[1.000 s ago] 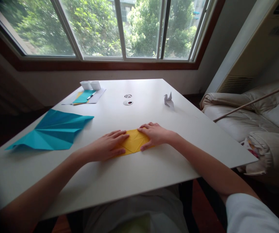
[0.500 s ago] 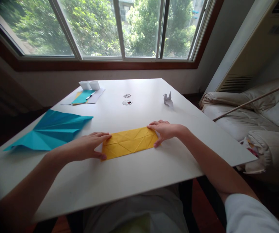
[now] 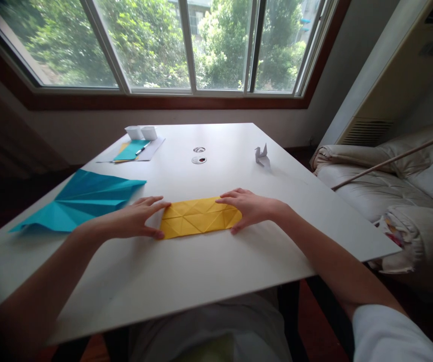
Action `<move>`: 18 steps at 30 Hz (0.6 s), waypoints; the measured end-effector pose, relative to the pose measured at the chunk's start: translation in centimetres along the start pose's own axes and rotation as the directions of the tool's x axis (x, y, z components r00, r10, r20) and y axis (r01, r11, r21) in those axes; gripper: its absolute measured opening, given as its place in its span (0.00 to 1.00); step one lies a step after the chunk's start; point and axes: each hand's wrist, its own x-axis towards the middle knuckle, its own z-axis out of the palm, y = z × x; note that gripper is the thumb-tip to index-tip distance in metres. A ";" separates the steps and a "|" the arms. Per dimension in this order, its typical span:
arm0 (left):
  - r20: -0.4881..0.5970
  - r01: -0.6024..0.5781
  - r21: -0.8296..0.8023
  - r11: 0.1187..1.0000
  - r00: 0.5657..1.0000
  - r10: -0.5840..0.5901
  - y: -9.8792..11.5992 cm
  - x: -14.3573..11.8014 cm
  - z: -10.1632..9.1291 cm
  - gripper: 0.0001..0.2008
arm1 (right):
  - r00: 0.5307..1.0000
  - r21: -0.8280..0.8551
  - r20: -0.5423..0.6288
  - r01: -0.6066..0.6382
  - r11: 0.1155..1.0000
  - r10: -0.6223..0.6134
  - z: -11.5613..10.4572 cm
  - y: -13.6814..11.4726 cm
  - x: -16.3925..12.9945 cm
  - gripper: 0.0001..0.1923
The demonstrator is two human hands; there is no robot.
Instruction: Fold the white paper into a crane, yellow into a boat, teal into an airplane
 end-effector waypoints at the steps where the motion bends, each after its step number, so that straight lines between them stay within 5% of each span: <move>1: -0.002 0.010 -0.010 1.000 1.000 -0.010 -0.4 0.1 0.1 0.45 | 0.999 -0.002 -0.012 0.033 0.999 -0.033 -0.1 -0.3 0.1 0.39; 8: 0.035 0.052 -0.053 0.997 0.998 -0.050 -1.4 0.4 0.3 0.48 | 0.980 -0.031 -0.087 0.175 0.984 -0.177 -0.3 -1.1 0.5 0.12; 13: -0.038 0.042 -0.055 0.998 0.998 -0.044 -1.8 0.8 0.5 0.42 | 0.976 0.071 -0.161 0.161 0.984 -0.148 -0.6 -1.8 0.5 0.13; 18: -0.222 0.093 -0.079 0.993 0.969 -0.109 -2.1 1.2 -0.1 0.33 | 0.919 0.224 -0.389 0.023 0.974 0.068 -0.8 -2.3 0.5 0.14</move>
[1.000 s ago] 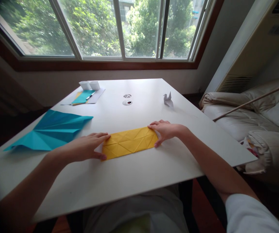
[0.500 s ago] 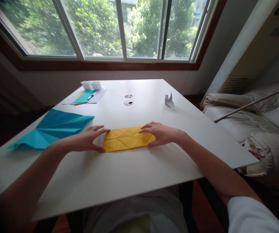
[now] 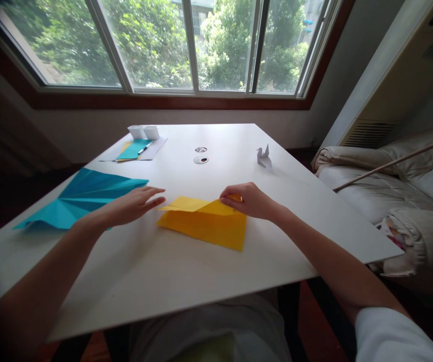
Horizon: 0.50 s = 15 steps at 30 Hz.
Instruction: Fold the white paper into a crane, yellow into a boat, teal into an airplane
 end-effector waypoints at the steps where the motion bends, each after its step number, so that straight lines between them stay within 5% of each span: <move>1: -0.040 0.023 0.004 1.000 0.999 -0.023 0.2 -0.1 -0.2 0.31 | 0.997 0.026 -0.065 -0.049 0.998 0.050 0.0 0.1 0.1 0.15; 8: -0.305 0.146 0.048 0.988 0.944 -0.125 2.4 -0.9 -1.1 0.25 | 0.899 0.083 -0.329 -0.276 0.958 0.288 0.3 3.6 0.7 0.17; 11: -0.279 -0.023 0.087 0.996 0.959 0.047 3.1 -0.9 -0.6 0.22 | 0.873 -0.057 -0.368 -0.366 0.929 0.321 0.2 5.5 0.8 0.14; 15: -0.173 -0.310 0.050 0.949 0.933 0.314 4.4 -0.8 0.3 0.21 | 0.924 -0.184 -0.301 -0.298 0.937 0.235 0.3 7.0 0.7 0.14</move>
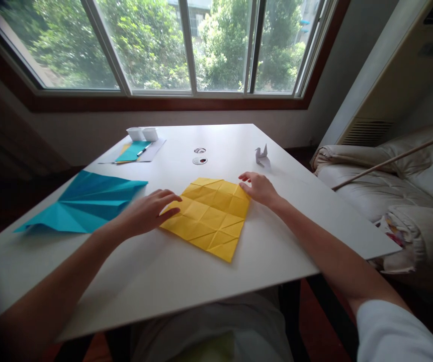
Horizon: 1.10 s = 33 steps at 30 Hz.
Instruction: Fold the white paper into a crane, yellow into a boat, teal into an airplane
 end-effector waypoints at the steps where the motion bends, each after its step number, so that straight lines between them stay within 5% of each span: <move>1: 0.012 -0.050 -0.029 0.998 0.999 0.050 0.4 0.0 0.2 0.21 | 0.997 -0.011 0.020 0.072 0.997 -0.072 0.1 0.1 0.0 0.15; 5: 0.068 -0.181 -0.121 0.976 0.979 0.190 2.4 0.0 0.4 0.18 | 0.922 -0.034 0.226 0.330 0.943 -0.314 0.8 0.0 -0.5 0.20; 10: 0.149 -0.208 -0.188 0.960 0.960 0.237 3.4 0.1 0.1 0.19 | 0.841 -0.033 0.395 0.416 0.909 -0.370 1.1 -0.5 -1.0 0.22; 23: 0.074 -0.010 -0.006 1.000 0.997 0.010 -2.6 0.4 1.9 0.21 | 0.737 0.096 0.458 0.514 0.852 -0.497 -0.1 -3.6 -1.6 0.11; 25: 0.076 -0.017 -0.019 1.000 0.997 0.018 -2.7 0.5 2.0 0.21 | 0.762 0.064 0.445 0.497 0.865 -0.471 0.1 -3.5 -1.5 0.11; 28: 0.019 0.038 0.019 0.999 0.999 -0.039 -2.5 0.6 2.0 0.22 | 0.868 -0.084 0.358 0.396 0.915 -0.343 0.1 -2.6 -1.2 0.14; 30: -0.057 0.162 0.080 0.984 0.986 -0.158 -2.5 0.7 2.0 0.24 | 0.931 -0.198 0.287 0.288 0.937 -0.226 0.1 -1.6 -1.0 0.19; 33: -0.111 0.369 0.132 0.920 0.928 -0.357 -2.7 0.9 2.3 0.26 | 0.963 -0.288 0.246 0.179 0.941 -0.108 0.3 -0.4 -0.7 0.26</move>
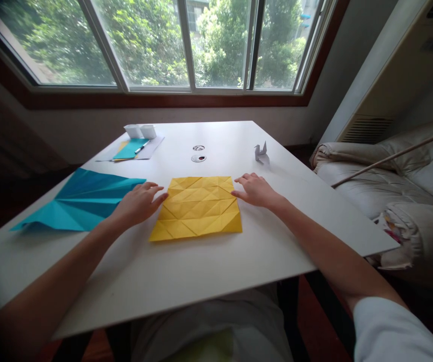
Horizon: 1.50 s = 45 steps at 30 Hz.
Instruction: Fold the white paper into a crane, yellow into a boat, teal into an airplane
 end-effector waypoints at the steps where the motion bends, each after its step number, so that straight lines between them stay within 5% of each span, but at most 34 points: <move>1: 0.014 0.039 0.002 0.999 0.999 -0.039 0.0 0.1 0.2 0.26 | 1.000 -0.006 0.014 -0.018 1.000 0.018 0.2 0.2 0.1 0.28; 5: 0.062 0.062 -0.121 0.991 0.997 -0.055 0.1 0.6 1.1 0.26 | 0.994 -0.003 0.105 -0.020 1.000 0.020 0.7 0.1 0.2 0.31; 9: 0.048 0.119 -0.417 0.901 0.993 -0.108 0.6 0.8 1.1 0.23 | 0.990 0.011 0.144 -0.016 1.000 0.015 0.8 -0.1 0.3 0.31; 13: 0.121 0.214 -0.745 0.632 0.975 -0.186 1.2 0.5 0.3 0.27 | 0.988 0.025 0.154 -0.023 0.999 0.019 0.8 0.1 0.3 0.32; 18: 0.257 0.288 -0.932 0.222 0.953 -0.159 1.2 0.4 0.0 0.26 | 0.988 0.068 0.155 -0.034 0.997 0.024 1.3 0.7 0.4 0.35; 22: 0.275 0.280 -0.957 0.076 0.959 -0.063 0.9 0.6 0.3 0.19 | 0.987 0.138 0.159 -0.054 0.989 0.032 1.6 1.0 0.5 0.36; 26: 0.268 0.274 -0.959 0.071 0.960 -0.084 0.6 0.5 0.5 0.19 | 0.989 0.326 0.148 -0.038 0.945 -0.011 1.5 1.3 0.7 0.31; 30: 0.261 0.267 -0.960 0.087 0.963 -0.071 0.4 0.5 0.4 0.19 | 0.990 0.612 0.128 -0.038 0.790 -0.051 1.4 1.4 0.8 0.28; 34: 0.241 0.249 -0.958 0.140 0.968 -0.073 0.1 0.7 0.4 0.18 | 0.995 0.680 0.074 0.003 0.734 -0.073 1.3 1.4 1.0 0.24; 39: 0.127 0.143 -0.903 0.404 0.990 -0.068 -0.6 0.9 0.3 0.21 | 0.996 0.601 0.052 0.029 0.799 -0.076 0.7 1.3 0.9 0.13; 45: 0.075 -0.097 -0.711 0.697 0.975 0.211 -1.1 0.7 -0.5 0.20 | 0.985 0.503 0.118 0.050 0.863 -0.126 0.4 1.1 0.6 0.13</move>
